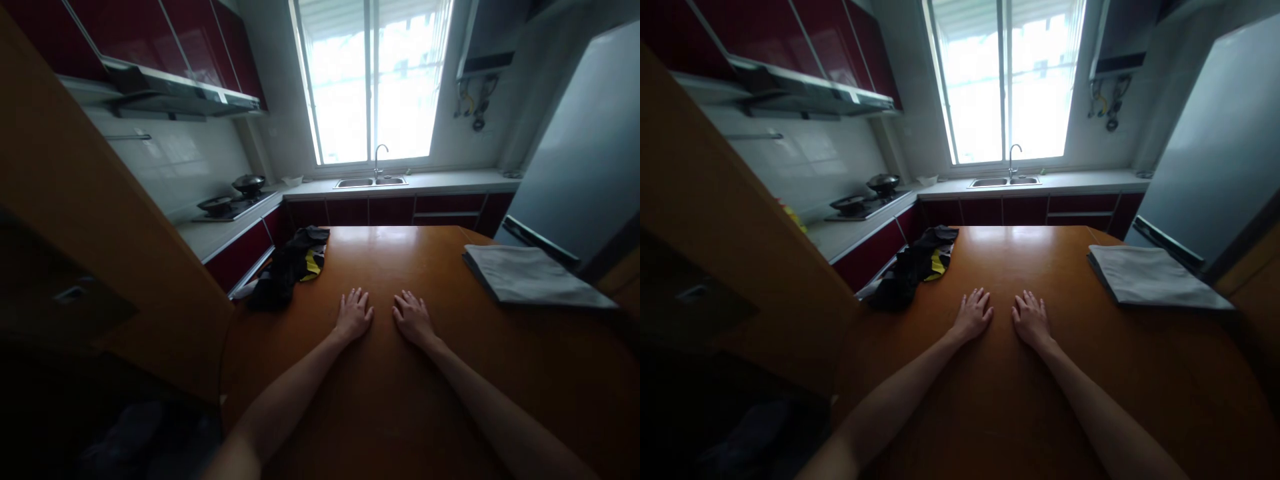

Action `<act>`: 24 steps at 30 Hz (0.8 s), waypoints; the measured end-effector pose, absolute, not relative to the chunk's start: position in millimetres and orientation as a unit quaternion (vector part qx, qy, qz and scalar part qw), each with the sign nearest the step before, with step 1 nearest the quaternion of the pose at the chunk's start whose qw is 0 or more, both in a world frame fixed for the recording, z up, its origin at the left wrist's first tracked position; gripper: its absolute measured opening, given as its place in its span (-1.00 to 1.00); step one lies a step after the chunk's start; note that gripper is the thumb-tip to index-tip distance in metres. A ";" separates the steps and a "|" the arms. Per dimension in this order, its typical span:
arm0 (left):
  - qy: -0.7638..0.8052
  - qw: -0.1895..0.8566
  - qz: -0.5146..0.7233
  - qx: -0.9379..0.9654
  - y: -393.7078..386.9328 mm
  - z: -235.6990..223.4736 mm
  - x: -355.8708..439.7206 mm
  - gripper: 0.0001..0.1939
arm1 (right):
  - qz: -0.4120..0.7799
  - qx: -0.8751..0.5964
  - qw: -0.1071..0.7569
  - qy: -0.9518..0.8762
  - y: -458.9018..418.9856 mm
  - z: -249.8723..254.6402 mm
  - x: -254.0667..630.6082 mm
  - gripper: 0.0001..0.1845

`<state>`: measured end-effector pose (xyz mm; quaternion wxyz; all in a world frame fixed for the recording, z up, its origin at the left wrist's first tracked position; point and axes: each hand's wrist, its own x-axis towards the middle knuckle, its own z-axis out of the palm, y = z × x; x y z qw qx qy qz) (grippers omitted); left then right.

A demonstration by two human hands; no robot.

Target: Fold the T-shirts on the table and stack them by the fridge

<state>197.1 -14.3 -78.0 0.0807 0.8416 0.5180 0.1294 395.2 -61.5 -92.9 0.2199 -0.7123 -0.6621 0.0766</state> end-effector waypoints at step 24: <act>0.514 0.076 0.133 0.844 -20.9 -76.7 195.7 -0.41 | 0.041 -0.722 0.191 -0.664 -61.9 -98.6 396.7 -0.47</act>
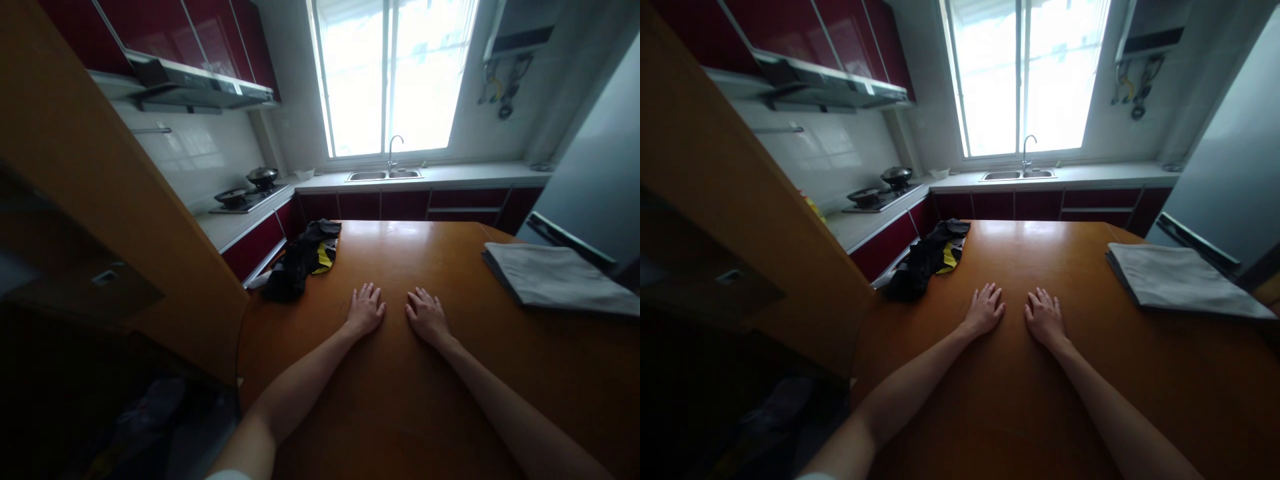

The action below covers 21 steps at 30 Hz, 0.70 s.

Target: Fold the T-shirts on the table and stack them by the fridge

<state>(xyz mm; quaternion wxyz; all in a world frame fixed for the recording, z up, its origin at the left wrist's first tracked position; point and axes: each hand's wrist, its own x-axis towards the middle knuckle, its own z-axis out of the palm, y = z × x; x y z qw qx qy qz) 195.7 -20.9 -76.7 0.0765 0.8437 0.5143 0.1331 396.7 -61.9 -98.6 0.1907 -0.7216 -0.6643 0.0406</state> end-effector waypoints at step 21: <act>0.804 0.046 0.174 0.567 77.8 -19.9 15.9 -0.29 | 0.034 -0.724 0.189 -0.663 -61.9 -99.9 397.7 -0.46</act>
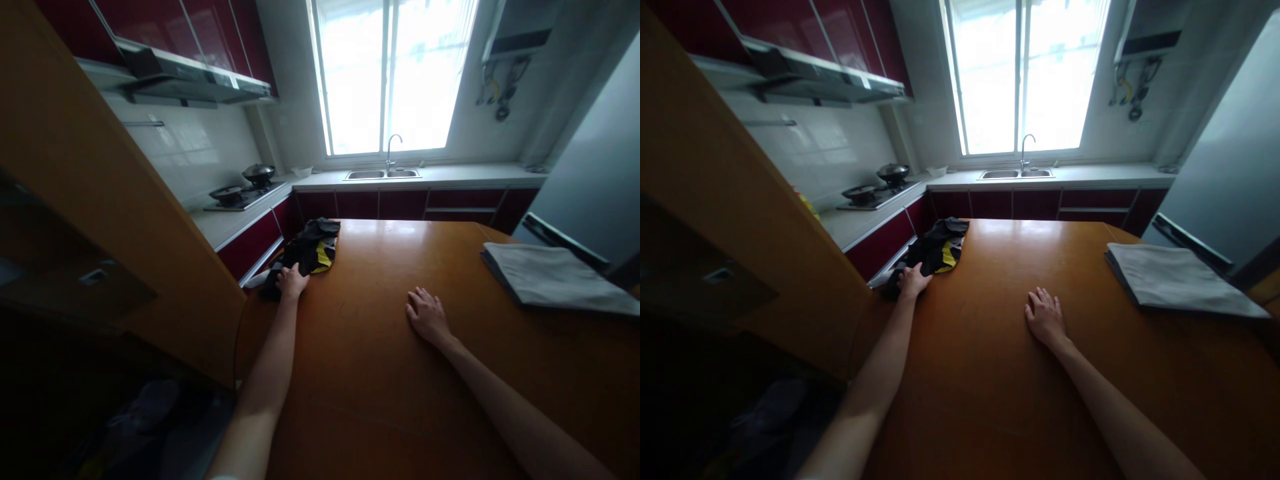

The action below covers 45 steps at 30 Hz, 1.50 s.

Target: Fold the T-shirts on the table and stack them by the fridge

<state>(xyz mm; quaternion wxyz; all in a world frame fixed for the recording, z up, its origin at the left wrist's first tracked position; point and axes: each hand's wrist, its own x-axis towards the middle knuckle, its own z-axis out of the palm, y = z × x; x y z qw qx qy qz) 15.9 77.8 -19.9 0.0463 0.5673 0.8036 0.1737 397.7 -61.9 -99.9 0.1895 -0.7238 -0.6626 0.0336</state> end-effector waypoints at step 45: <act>0.631 -0.011 0.151 0.761 9.0 -37.5 167.1 -0.71 | 0.061 -0.616 0.267 -0.739 -78.2 -70.2 378.1 -0.51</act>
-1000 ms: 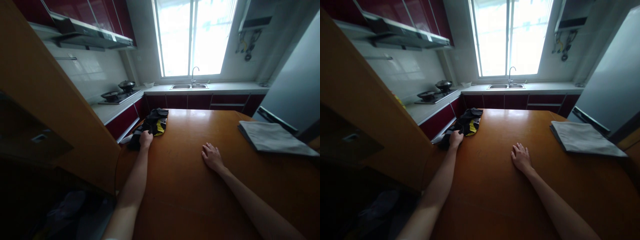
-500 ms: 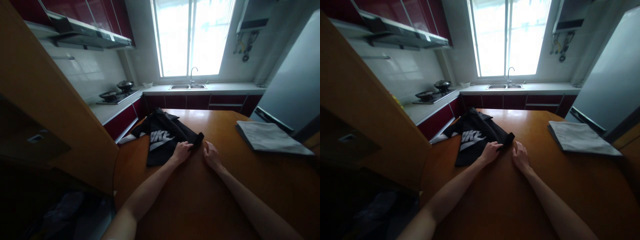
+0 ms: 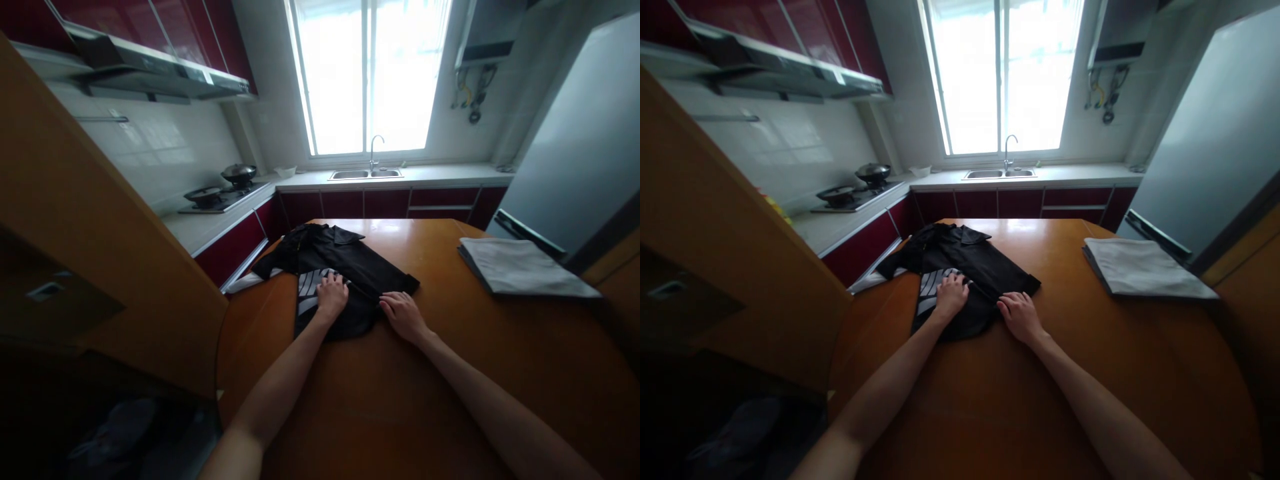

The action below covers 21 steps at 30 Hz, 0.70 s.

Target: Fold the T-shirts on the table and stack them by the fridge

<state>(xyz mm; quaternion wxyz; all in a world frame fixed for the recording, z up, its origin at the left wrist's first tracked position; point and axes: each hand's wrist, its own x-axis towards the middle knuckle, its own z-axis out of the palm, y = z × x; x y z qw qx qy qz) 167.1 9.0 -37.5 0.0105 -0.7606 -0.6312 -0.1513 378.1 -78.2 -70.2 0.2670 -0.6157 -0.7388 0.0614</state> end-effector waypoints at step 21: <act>-0.533 -0.032 -0.098 -0.840 15.5 -40.2 164.5 -0.71 | -0.002 -0.753 0.132 -0.644 -109.4 -56.9 351.8 -0.57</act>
